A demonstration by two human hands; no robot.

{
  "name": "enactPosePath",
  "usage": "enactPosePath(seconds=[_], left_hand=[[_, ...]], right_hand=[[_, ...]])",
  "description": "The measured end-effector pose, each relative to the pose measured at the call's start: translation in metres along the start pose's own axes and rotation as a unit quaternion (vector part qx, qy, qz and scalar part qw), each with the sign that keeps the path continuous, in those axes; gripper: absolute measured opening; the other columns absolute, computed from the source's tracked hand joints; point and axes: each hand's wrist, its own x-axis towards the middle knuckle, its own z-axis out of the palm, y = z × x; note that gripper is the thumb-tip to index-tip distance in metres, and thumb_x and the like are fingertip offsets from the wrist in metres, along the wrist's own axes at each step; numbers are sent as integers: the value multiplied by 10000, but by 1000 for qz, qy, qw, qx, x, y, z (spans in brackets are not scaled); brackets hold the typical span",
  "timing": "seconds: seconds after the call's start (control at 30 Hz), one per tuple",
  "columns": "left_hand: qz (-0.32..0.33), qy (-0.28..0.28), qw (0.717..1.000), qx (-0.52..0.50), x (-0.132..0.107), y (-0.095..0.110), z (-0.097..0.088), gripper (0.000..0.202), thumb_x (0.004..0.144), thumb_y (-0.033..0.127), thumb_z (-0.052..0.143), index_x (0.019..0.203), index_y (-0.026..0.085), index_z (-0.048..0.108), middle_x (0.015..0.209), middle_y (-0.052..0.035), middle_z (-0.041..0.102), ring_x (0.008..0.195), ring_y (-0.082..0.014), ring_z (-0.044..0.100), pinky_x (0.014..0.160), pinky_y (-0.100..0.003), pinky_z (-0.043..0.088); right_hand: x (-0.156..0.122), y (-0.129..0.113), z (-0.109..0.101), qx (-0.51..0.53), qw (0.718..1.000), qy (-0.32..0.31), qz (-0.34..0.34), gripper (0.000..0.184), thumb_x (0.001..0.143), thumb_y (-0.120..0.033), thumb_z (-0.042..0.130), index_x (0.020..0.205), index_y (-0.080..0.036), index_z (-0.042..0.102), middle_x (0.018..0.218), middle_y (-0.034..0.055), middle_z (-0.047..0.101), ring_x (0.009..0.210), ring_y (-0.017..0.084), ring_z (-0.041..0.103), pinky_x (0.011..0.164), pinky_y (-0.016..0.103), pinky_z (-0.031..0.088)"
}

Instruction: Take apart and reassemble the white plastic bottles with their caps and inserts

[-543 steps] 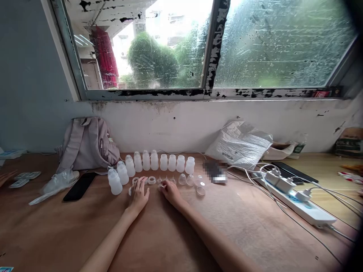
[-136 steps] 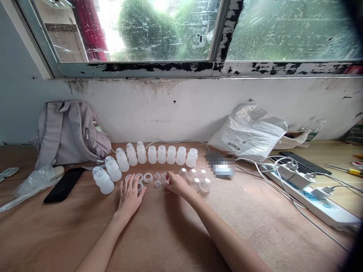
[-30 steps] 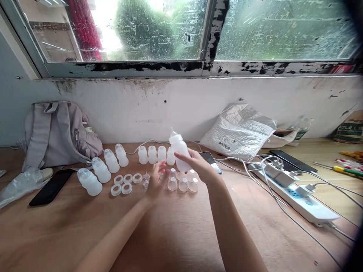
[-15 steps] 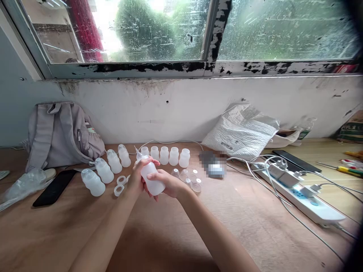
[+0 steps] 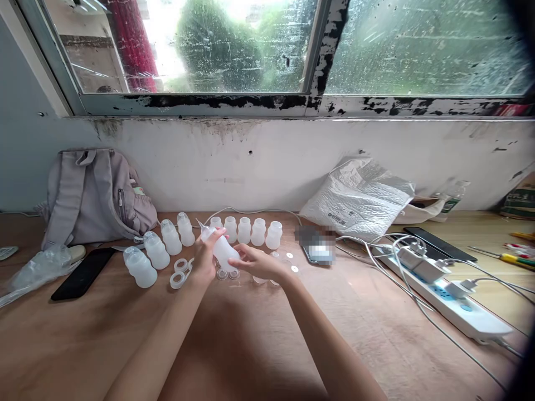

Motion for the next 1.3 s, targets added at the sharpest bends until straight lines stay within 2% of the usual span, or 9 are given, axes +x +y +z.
enactPosePath(seconds=[0.23, 0.37, 0.43, 0.53, 0.7, 0.8, 0.93, 1.1, 1.3], left_hand=[[26, 40, 998, -36, 15, -3, -12, 401, 491, 369, 693, 804, 175, 535, 699, 20, 548, 588, -117, 563, 500, -205, 396], [13, 20, 998, -64, 14, 0, -13, 364, 536, 409, 666, 772, 165, 535, 677, 16, 532, 628, -126, 567, 507, -197, 392], [-10, -6, 996, -91, 12, 4, -12, 365, 545, 415, 664, 781, 166, 540, 692, 11, 539, 652, -132, 571, 529, -203, 404], [-54, -50, 987, -143, 9, 12, -10, 365, 566, 438, 650, 796, 177, 538, 730, 9, 557, 679, -135, 575, 580, -225, 433], [-72, -87, 975, -191, 2, 23, -7, 330, 614, 469, 609, 769, 192, 521, 709, 32, 551, 658, -121, 578, 629, -242, 453], [-58, -102, 981, -153, -4, 26, -4, 337, 619, 473, 605, 785, 191, 522, 734, 19, 565, 679, -135, 584, 604, -239, 450], [-2, -100, 989, -105, -8, 24, 0, 340, 619, 455, 609, 808, 184, 528, 784, -2, 582, 713, -141, 579, 568, -221, 431], [2, -72, 996, -56, -8, 21, 1, 421, 597, 536, 580, 797, 168, 532, 791, -37, 595, 632, -144, 570, 469, -213, 383], [32, -21, 999, -38, -2, 11, 0, 406, 630, 562, 542, 748, 174, 535, 754, -18, 576, 655, -123, 551, 553, -208, 403]], right_hand=[[10, 28, -3, -145, 985, -31, 88, 298, 760, -465, 447, 876, -222, 575, 817, 36, 607, 726, 180, 553, 580, 266, 387], [13, 30, 2, -160, 978, -17, 130, 288, 733, -457, 493, 842, -206, 583, 790, 54, 601, 685, 188, 544, 546, 275, 384], [11, 27, 1, -99, 989, -16, 107, 326, 737, -491, 479, 845, -199, 577, 788, 56, 598, 694, 186, 543, 552, 279, 402], [5, 17, -4, 98, 993, -59, 34, 380, 749, -521, 457, 943, -206, 543, 897, 55, 587, 776, 170, 547, 608, 277, 446], [-1, -3, -3, 412, 888, -204, -7, 521, 790, -577, 313, 1009, -150, 517, 976, 109, 562, 822, 185, 557, 705, 371, 462], [3, -5, 3, 481, 857, -184, -1, 498, 792, -555, 340, 1024, -147, 507, 879, 86, 573, 683, 154, 558, 620, 325, 472], [7, -5, 10, 480, 875, -66, -20, 388, 721, -399, 564, 1043, -192, 495, 916, 47, 547, 715, 130, 530, 572, 244, 469], [4, -14, 13, 497, 862, -99, -12, 423, 769, -503, 425, 1046, -193, 506, 906, 61, 558, 718, 152, 532, 590, 296, 467], [7, -14, 13, 311, 948, 55, -31, 411, 660, -366, 596, 1015, -172, 523, 883, 35, 567, 802, 166, 525, 649, 249, 418]])
